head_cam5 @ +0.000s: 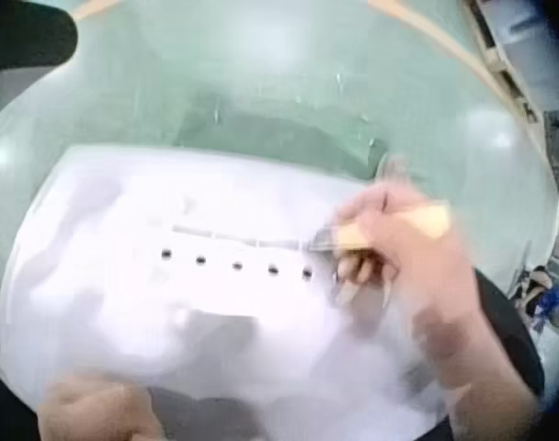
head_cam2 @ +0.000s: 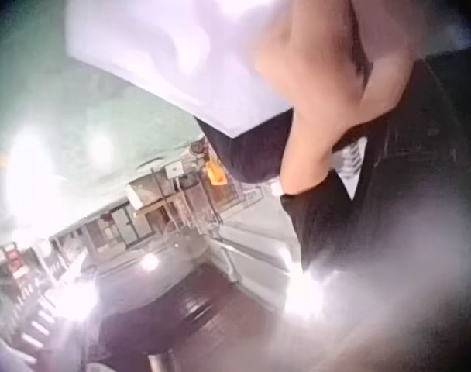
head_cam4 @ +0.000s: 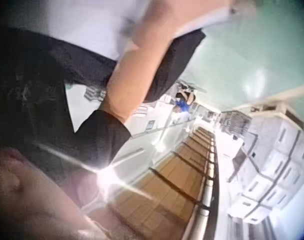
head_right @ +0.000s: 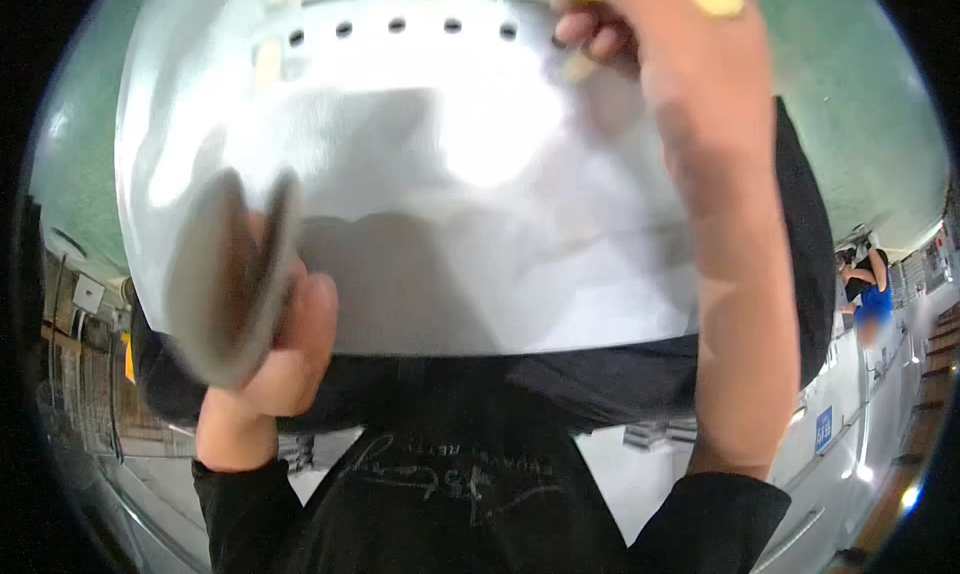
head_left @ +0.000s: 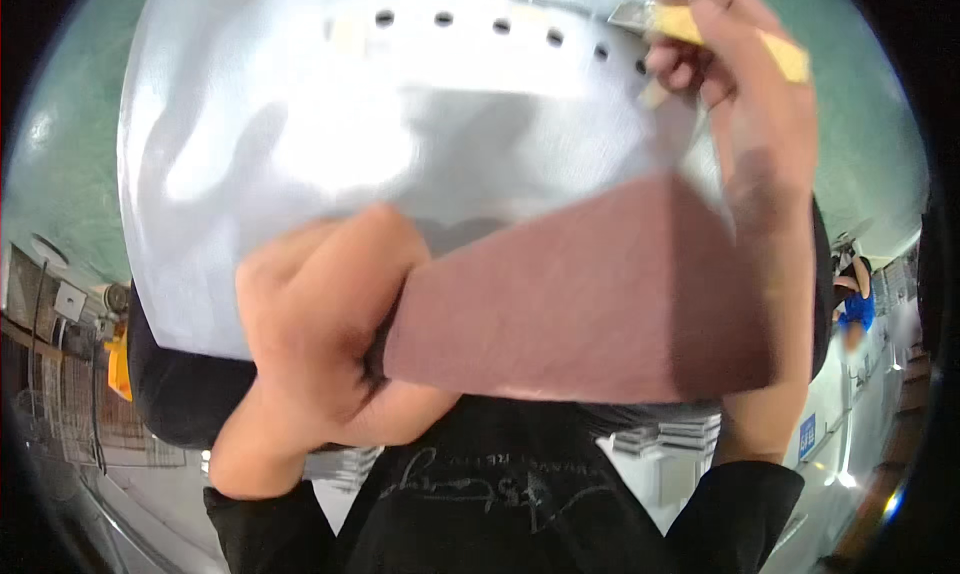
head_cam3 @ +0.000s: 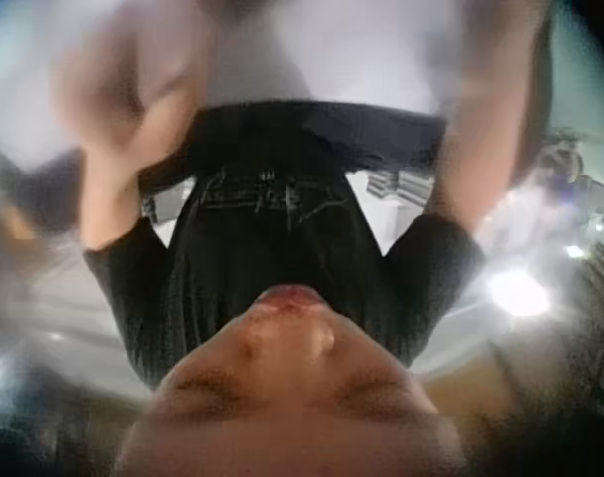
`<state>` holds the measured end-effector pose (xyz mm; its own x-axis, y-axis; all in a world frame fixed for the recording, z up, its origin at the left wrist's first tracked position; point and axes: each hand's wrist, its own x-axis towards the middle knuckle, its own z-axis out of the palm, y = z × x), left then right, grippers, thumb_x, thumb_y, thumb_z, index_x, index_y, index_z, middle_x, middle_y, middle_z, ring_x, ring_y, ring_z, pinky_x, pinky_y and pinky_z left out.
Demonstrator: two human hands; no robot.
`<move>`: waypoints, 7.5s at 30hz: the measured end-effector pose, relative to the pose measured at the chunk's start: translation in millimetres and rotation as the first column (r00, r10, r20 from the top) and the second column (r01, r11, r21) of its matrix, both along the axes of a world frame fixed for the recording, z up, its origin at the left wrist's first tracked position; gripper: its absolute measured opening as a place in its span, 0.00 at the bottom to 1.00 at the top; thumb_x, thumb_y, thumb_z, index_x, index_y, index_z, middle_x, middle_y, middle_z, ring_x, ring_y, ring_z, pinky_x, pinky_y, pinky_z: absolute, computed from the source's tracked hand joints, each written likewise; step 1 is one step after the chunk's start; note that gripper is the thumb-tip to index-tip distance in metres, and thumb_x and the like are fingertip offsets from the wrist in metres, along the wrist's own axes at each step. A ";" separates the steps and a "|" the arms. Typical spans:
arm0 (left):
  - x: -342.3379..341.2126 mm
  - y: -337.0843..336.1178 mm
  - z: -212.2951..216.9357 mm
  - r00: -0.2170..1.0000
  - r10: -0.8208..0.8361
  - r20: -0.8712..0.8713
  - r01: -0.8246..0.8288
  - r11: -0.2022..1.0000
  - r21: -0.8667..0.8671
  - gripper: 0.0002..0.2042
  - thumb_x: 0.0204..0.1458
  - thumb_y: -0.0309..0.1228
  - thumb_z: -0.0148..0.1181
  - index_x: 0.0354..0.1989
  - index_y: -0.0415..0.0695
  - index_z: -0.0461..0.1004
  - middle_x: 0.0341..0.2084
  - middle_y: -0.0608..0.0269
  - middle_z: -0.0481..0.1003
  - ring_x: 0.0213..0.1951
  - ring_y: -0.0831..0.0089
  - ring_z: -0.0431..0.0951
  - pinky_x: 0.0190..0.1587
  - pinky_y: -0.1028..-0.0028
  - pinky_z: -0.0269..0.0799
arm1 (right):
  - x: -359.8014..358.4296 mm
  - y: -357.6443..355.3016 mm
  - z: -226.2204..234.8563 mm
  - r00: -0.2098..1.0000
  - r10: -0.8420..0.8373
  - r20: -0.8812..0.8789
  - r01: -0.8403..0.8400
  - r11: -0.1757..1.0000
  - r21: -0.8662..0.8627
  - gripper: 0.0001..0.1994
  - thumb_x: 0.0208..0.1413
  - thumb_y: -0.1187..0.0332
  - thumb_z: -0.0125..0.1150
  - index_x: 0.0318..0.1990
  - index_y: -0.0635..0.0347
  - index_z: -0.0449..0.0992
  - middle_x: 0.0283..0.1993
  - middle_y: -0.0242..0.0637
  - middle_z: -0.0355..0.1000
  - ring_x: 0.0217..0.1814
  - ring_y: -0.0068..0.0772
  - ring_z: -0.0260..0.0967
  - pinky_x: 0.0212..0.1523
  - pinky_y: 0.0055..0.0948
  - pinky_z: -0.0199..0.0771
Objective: Sand and scrape the surface of metal machine panels to prepare them for finishing.
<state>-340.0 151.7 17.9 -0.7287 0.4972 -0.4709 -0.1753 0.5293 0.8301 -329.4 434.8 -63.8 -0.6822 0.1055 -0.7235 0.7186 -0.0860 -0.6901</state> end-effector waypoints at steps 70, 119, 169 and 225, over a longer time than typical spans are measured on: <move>0.5 2.3 2.7 0.948 -0.310 -0.074 0.293 0.939 -0.180 0.15 0.36 0.37 0.70 0.22 0.48 0.66 0.16 0.65 0.66 0.18 0.61 0.69 0.23 0.67 0.60 | -13.9 -42.4 6.7 0.989 0.130 -0.068 -0.127 0.991 0.048 0.08 0.59 0.68 0.65 0.43 0.61 0.77 0.36 0.31 0.76 0.35 0.20 0.76 0.36 0.20 0.72; -16.3 5.6 35.3 0.877 0.136 0.461 -0.155 0.988 0.003 0.12 0.43 0.38 0.68 0.27 0.47 0.73 0.24 0.64 0.71 0.24 0.67 0.76 0.22 0.71 0.73 | -51.7 -71.3 -11.5 0.818 0.398 -0.414 -0.461 0.885 -0.060 0.08 0.53 0.70 0.67 0.36 0.60 0.73 0.22 0.31 0.69 0.21 0.24 0.60 0.27 0.29 0.58; -22.3 1.0 29.0 0.984 -0.094 0.154 0.083 0.993 0.079 0.14 0.41 0.25 0.64 0.39 0.39 0.83 0.19 0.63 0.71 0.17 0.72 0.71 0.19 0.73 0.68 | -81.8 -61.0 -77.2 0.931 0.179 -0.317 -0.088 0.956 0.280 0.16 0.72 0.60 0.49 0.53 0.63 0.74 0.34 0.37 0.78 0.40 0.25 0.74 0.47 0.27 0.70; -13.2 -51.5 -66.1 0.362 0.094 -0.928 -0.373 0.926 -0.051 0.14 0.35 0.43 0.65 0.24 0.49 0.69 0.18 0.65 0.71 0.24 0.61 0.75 0.30 0.65 0.68 | 104.4 64.9 7.4 0.989 -0.047 -0.142 0.062 0.993 0.100 0.19 0.67 0.51 0.55 0.50 0.59 0.73 0.50 0.35 0.73 0.48 0.29 0.71 0.49 0.32 0.75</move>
<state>-353.2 100.3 -48.2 -0.8513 0.2206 0.4762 0.4487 0.7765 0.4425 -225.0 499.7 -56.4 -0.7665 0.2151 -0.6051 0.6112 -0.0449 -0.7902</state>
